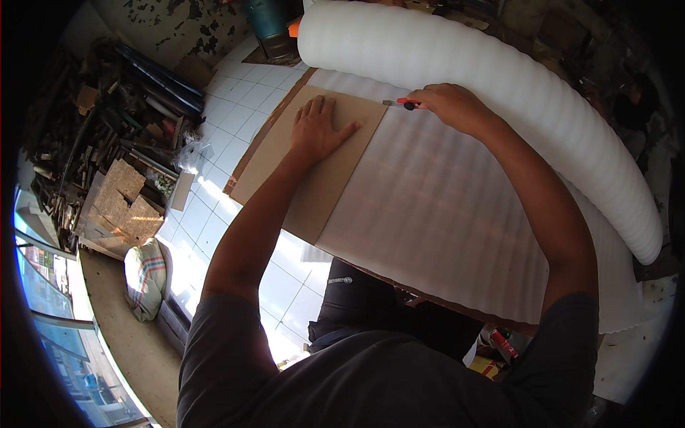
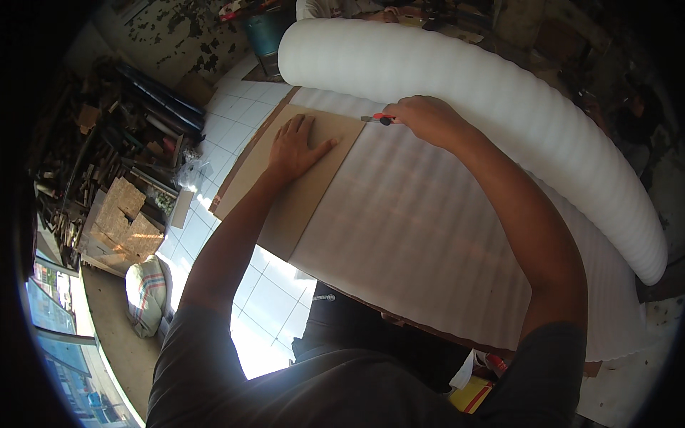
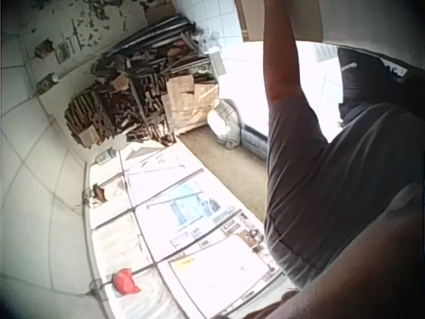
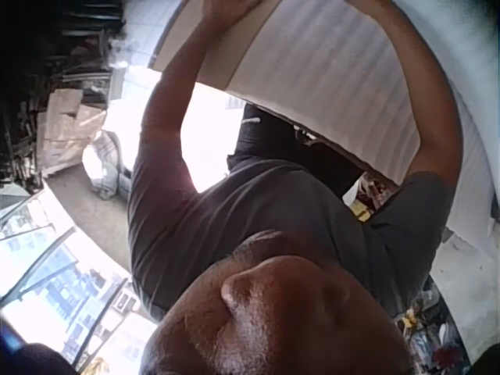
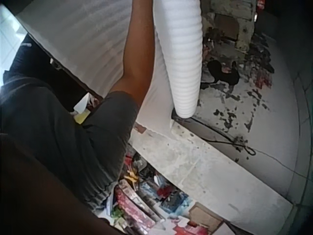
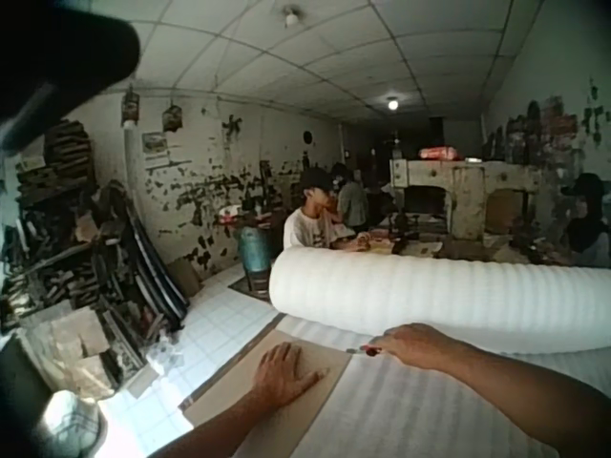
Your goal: The person aligns and sets aside a stack of foam sheets, unrolls a section of foam wrap onto the table, and cuts along a cardboard template on the foam using a utility knife.
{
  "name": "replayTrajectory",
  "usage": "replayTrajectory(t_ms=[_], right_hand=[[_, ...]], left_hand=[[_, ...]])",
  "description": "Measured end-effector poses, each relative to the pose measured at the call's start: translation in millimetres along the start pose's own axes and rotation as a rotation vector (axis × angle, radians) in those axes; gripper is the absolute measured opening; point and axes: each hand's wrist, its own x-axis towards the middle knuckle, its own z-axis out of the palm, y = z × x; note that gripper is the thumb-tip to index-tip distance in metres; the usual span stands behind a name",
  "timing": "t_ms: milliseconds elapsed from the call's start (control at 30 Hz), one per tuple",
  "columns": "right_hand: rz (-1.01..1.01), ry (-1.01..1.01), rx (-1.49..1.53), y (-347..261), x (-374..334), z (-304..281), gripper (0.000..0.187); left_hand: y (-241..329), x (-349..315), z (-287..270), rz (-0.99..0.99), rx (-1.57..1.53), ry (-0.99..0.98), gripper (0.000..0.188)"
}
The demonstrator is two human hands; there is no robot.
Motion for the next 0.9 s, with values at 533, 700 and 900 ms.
replayTrajectory(t_ms=[533,700,900], right_hand=[[0.064,-0.118,-0.054,-6,-2,-10,0.026],[0.077,-0.12,-0.076,-4,-8,-15,0.024],[0.04,0.02,-0.065,-11,-18,-5,0.017]], left_hand=[[-2,-2,-2,-0.002,-0.001,0.009,0.104],[0,1,1,0.024,0.005,0.016,0.104],[-4,0,3,0.021,0.005,0.013,0.103]])
